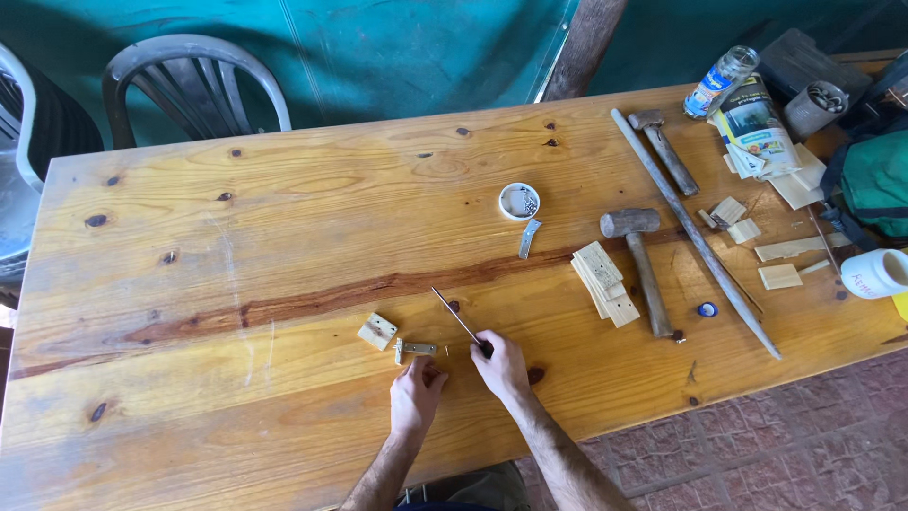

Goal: The person assembles small wooden blocks by inserting dowels and securing them with screws using a screwdriver. They repeatedly align the pieces, insert fasteners, and tighten the screws to join the components on a wooden workbench.

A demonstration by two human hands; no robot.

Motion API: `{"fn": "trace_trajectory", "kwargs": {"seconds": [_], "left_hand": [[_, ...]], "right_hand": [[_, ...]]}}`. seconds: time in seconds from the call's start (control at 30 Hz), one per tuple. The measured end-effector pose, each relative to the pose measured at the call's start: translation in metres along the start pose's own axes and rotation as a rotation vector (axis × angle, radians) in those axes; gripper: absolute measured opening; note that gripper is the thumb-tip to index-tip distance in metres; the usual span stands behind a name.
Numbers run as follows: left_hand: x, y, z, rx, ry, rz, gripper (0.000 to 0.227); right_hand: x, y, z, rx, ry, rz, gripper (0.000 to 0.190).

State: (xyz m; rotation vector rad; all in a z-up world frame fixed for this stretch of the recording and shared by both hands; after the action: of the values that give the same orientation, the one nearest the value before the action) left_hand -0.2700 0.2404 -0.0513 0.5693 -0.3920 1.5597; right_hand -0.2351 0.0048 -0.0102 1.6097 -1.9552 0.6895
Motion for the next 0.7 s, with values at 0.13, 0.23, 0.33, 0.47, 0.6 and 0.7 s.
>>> {"fn": "trace_trajectory", "kwargs": {"seconds": [0.13, 0.23, 0.33, 0.47, 0.6, 0.7], "left_hand": [[0.018, 0.005, 0.009, 0.014, 0.053, -0.02, 0.027], [0.054, 0.012, 0.01, -0.018, 0.061, 0.094, 0.015], [0.096, 0.02, 0.003, -0.036, 0.011, 0.223, 0.005], [0.139, 0.005, -0.02, 0.145, 0.193, 0.313, 0.022], [0.136, -0.037, -0.056, -0.061, 0.008, 0.412, 0.038], [0.136, -0.05, -0.026, -0.198, -0.093, 0.34, 0.067]], "right_hand": [[0.016, 0.015, -0.02, 0.111, 0.092, 0.084, 0.02], [0.016, 0.02, -0.028, 0.22, 0.183, 0.076, 0.017], [0.009, 0.021, -0.015, 0.206, 0.223, 0.036, 0.021], [0.01, 0.019, -0.022, 0.231, 0.256, 0.042, 0.023], [0.011, 0.018, -0.043, 0.279, 0.402, 0.109, 0.035], [0.011, 0.023, -0.085, 0.497, 0.497, 0.208, 0.028]]}}
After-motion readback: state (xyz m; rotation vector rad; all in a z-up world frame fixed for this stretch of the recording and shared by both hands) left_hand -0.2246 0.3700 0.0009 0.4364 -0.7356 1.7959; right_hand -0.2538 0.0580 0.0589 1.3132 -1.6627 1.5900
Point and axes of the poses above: each hand's wrist, its own y-axis away from the middle knuckle, its own x-axis out of the back of the hand, z = x × y, the point moved 9 cm from there along -y, towards the middle knuckle, and after that the axes turned 1 degree about z, right-handed, at the moved point
